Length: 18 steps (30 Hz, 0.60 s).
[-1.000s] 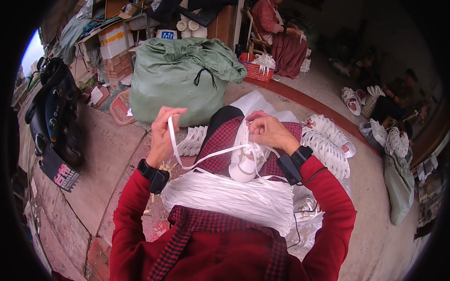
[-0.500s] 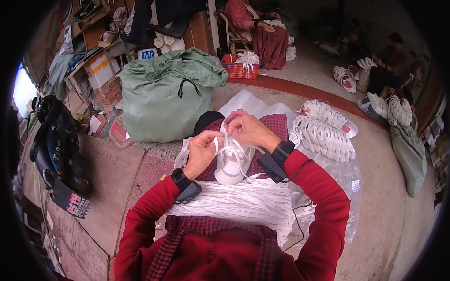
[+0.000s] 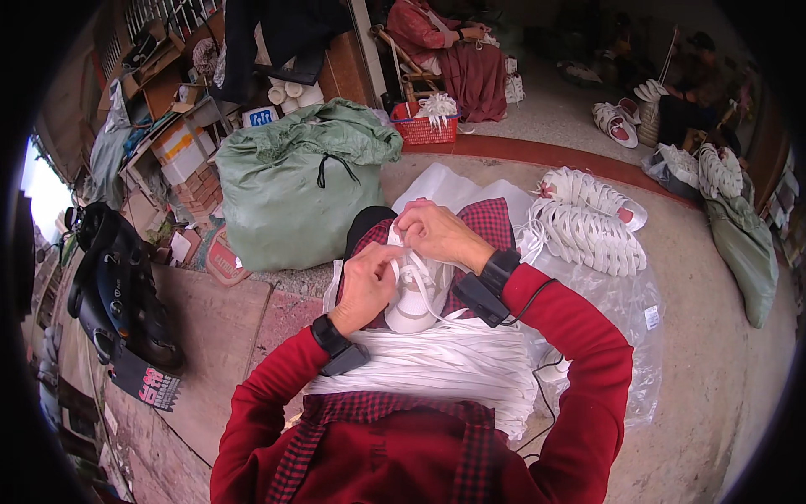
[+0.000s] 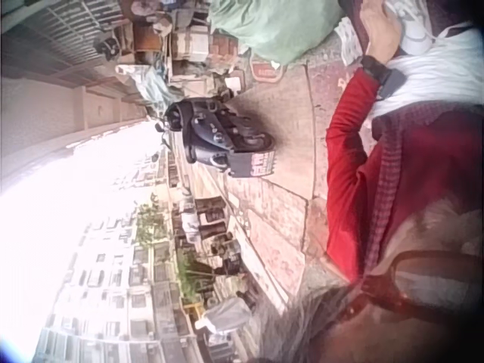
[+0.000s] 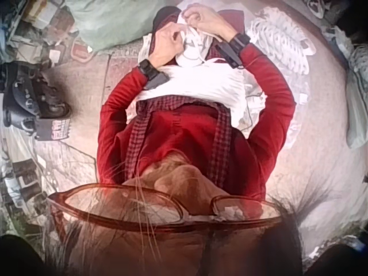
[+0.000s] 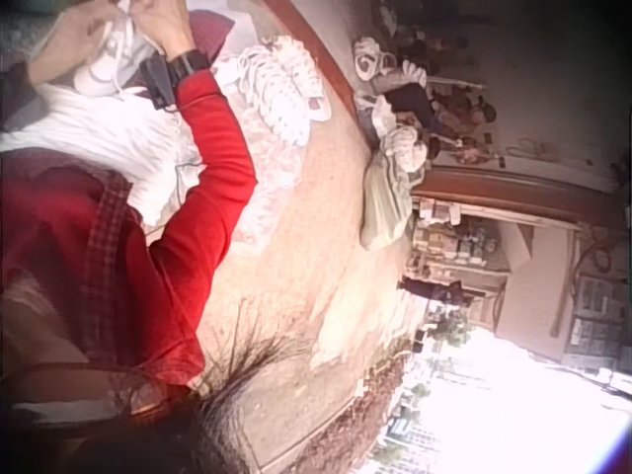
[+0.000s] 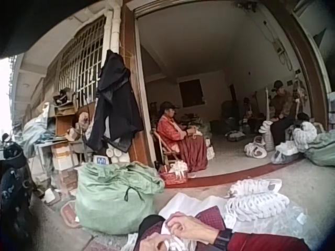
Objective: Insert white laces into a pink and white shoe.
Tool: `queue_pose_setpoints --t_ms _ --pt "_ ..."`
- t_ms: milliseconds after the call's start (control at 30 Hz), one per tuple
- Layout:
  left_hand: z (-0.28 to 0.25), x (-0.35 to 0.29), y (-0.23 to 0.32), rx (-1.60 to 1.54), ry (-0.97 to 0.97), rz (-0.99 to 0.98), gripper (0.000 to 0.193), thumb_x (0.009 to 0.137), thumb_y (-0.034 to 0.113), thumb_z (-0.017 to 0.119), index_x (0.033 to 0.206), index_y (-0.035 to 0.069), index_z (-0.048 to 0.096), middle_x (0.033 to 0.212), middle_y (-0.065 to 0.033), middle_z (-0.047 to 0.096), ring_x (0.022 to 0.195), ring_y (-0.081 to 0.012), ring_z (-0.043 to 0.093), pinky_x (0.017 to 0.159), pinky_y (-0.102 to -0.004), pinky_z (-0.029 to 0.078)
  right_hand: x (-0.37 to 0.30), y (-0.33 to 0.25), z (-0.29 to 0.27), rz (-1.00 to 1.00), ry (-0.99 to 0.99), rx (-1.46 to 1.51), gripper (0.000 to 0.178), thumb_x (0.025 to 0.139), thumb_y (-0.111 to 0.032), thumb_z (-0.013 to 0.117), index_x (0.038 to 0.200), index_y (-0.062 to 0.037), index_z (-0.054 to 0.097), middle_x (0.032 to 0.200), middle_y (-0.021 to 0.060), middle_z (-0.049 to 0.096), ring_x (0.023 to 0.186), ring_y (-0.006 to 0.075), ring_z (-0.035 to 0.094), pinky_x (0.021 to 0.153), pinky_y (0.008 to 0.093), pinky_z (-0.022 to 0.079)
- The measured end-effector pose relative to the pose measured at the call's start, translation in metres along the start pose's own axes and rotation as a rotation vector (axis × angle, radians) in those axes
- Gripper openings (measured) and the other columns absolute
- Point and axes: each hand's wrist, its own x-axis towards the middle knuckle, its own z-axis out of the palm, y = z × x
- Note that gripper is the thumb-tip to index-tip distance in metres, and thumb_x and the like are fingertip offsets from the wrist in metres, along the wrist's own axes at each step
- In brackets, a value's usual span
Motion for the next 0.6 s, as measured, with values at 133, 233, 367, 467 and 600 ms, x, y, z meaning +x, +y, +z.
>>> queue_pose_setpoints --t_ms 133,233,367,467,600 --pt "-0.015 0.01 -0.001 -0.163 -0.189 -0.369 0.028 0.083 -0.011 0.056 0.107 -0.001 0.066 0.094 -0.0118 0.07 0.078 -0.0138 0.07 0.063 -0.0277 0.057 -0.007 -0.01 0.002 0.02 -0.039 0.009 0.035 0.08 0.008 0.057 0.115 0.0041 0.062 0.09 0.007 0.071 0.082 0.0095 0.063 0.071 0.0255 0.049" --pt "-0.012 0.014 0.006 0.112 -0.1 -0.025 0.022 0.083 -0.007 0.059 0.104 -0.002 0.061 0.078 -0.0125 0.068 0.065 -0.015 0.067 0.058 -0.0295 0.053 -0.01 -0.017 0.016 -0.025 0.016 0.068 0.038 0.079 0.009 0.059 0.115 0.0006 0.057 0.089 0.0066 0.071 0.081 0.0094 0.063 0.069 0.0251 0.048" --pt "-0.018 0.024 0.008 0.095 -0.134 -0.063 0.022 0.083 -0.003 0.063 0.104 -0.001 0.058 0.067 -0.0112 0.064 0.059 -0.0186 0.065 0.056 -0.0314 0.05 -0.015 -0.009 0.013 -0.089 0.037 -0.035 0.043 0.076 0.01 0.057 0.117 -0.0015 0.052 0.091 0.0085 0.073 0.083 0.012 0.066 0.071 0.0262 0.049" --pt "-0.032 0.039 -0.001 -0.061 -0.264 -0.231 0.03 0.083 -0.001 0.065 0.11 0.001 0.056 0.065 -0.0101 0.062 0.057 -0.0241 0.064 0.056 -0.0327 0.049 -0.014 -0.002 0.013 -0.095 0.089 -0.016 0.036 0.076 0.004 0.06 0.111 -0.0019 0.055 0.086 0.0072 0.073 0.097 0.017 0.061 0.085 0.0318 0.046" --pt "-0.048 0.057 -0.017 0.047 -0.525 0.074 0.035 0.082 0.005 0.07 0.114 0.005 0.055 0.066 -0.0085 0.064 0.056 -0.023 0.065 0.055 -0.0325 0.051 -0.007 -0.016 0.012 0.05 0.064 -0.031 0.027 0.077 -0.004 0.062 0.104 -0.0021 0.059 0.083 0.0046 0.072 0.112 0.0235 0.057 0.1 0.0371 0.042"
